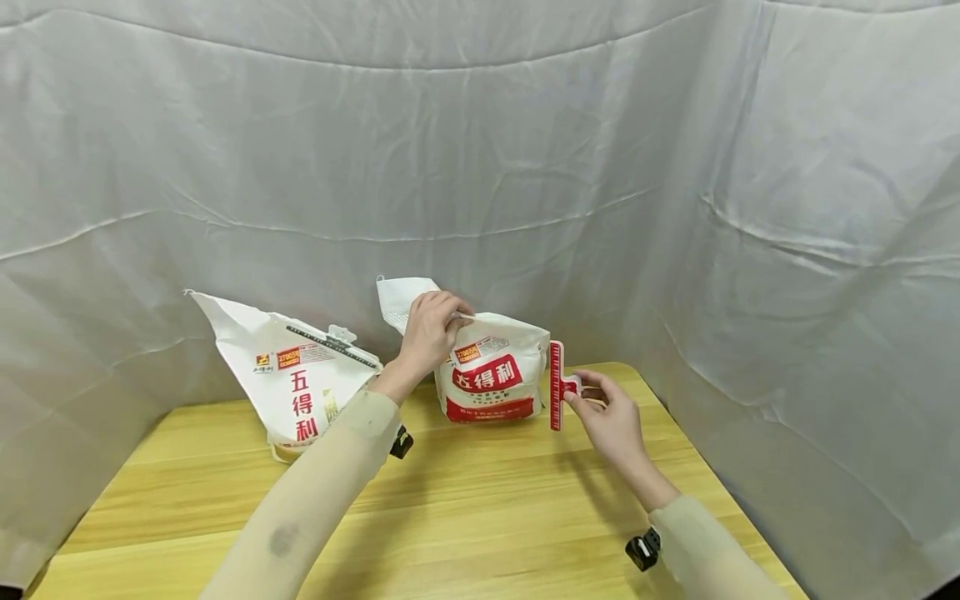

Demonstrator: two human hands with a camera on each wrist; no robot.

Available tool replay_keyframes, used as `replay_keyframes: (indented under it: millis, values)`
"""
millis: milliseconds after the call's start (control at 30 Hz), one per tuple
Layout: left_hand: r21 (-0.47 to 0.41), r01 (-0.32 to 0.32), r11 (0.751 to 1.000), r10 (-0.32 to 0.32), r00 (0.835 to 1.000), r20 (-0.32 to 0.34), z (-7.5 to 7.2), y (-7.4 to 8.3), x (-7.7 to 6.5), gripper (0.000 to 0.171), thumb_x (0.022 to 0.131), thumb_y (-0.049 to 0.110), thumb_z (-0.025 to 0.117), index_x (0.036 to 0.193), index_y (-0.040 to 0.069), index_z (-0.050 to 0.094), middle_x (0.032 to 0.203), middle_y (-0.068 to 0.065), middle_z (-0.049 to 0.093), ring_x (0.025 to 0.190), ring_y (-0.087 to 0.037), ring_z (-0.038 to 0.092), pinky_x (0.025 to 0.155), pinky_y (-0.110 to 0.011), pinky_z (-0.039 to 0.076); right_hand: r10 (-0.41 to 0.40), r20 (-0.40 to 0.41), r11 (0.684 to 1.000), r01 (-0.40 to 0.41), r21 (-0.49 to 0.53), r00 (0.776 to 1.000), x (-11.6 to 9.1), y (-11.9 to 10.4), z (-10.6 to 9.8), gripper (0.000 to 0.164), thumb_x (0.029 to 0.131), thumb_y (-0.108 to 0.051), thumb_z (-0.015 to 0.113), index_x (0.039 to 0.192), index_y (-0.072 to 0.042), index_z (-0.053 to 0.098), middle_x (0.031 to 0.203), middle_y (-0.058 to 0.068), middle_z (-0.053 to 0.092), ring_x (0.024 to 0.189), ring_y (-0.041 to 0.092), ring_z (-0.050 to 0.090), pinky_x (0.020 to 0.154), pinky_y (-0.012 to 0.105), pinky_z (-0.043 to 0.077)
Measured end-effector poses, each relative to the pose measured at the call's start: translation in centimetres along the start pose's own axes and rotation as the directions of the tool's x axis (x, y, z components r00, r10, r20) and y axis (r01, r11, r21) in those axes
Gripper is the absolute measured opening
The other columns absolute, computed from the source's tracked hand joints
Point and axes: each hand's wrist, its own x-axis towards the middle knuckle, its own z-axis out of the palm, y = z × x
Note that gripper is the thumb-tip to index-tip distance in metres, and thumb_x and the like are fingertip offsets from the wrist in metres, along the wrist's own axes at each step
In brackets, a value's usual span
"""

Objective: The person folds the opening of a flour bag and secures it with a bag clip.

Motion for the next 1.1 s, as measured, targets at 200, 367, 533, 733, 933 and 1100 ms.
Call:
replay_keyframes:
  millis: [200,367,533,733,933,1100]
  values:
    - [-0.003,-0.005,1.0,0.005,1.0,-0.003,0.1,-0.1,0.0,0.005,0.097,0.013,0.072,0.1,0.014,0.075,0.103,-0.001,0.073,0.109,-0.024,0.061,0.108,-0.043,0.039,-0.055,-0.005,0.998,0.055,-0.021,0.998,0.8,-0.4,0.1,0.039,0.097,-0.011,0.075,0.132,0.003,0.064,0.122,0.022,0.065,0.097,-0.003,0.062,0.085,0.01,0.052]
    - [-0.013,-0.019,1.0,0.018,1.0,-0.023,0.2,-0.2,-0.1,0.004,0.095,0.012,0.072,0.099,0.014,0.074,0.101,-0.001,0.073,0.107,-0.024,0.061,0.106,-0.044,0.04,-0.164,-0.012,0.982,0.162,-0.096,0.986,1.7,-0.6,0.2,0.037,0.094,-0.005,0.076,0.128,0.004,0.066,0.115,0.02,0.068,0.097,-0.001,0.062,0.083,0.008,0.051]
    - [-0.013,-0.022,1.0,0.021,0.999,-0.035,0.2,-0.2,-0.2,0.004,0.095,0.013,0.073,0.099,0.014,0.074,0.101,-0.001,0.073,0.107,-0.024,0.061,0.106,-0.044,0.04,-0.223,-0.008,0.968,0.22,-0.12,0.975,2.5,-1.1,0.4,0.035,0.093,-0.002,0.077,0.125,0.004,0.067,0.112,0.019,0.068,0.097,0.0,0.062,0.083,0.007,0.051]
    - [-0.011,-0.018,1.0,0.018,1.0,-0.016,0.2,-0.2,-0.1,0.004,0.096,0.014,0.072,0.1,0.015,0.074,0.102,-0.001,0.073,0.108,-0.024,0.061,0.107,-0.044,0.039,-0.258,0.002,0.96,0.257,-0.111,0.966,3.3,-1.5,0.5,0.032,0.092,0.001,0.077,0.123,0.004,0.069,0.111,0.017,0.066,0.102,0.011,0.065,0.087,0.015,0.054]
    - [-0.003,-0.013,1.0,0.013,1.0,-0.014,0.2,-0.2,-0.1,0.005,0.096,0.013,0.073,0.1,0.015,0.074,0.103,0.0,0.073,0.109,-0.023,0.061,0.108,-0.044,0.04,-0.313,0.023,0.94,0.313,-0.133,0.95,4.3,-1.9,0.7,0.032,0.089,0.001,0.08,0.12,0.002,0.072,0.105,0.014,0.065,0.101,0.023,0.067,0.089,0.025,0.057]
    - [0.0,-0.008,1.0,0.008,1.0,-0.008,0.2,-0.2,-0.1,0.006,0.096,0.012,0.073,0.1,0.015,0.074,0.102,0.0,0.072,0.109,-0.023,0.061,0.109,-0.044,0.039,-0.322,0.042,0.931,0.325,-0.165,0.946,5.1,-2.4,0.8,0.033,0.086,0.002,0.082,0.118,0.001,0.073,0.104,0.012,0.065,0.098,0.014,0.065,0.088,0.021,0.057]
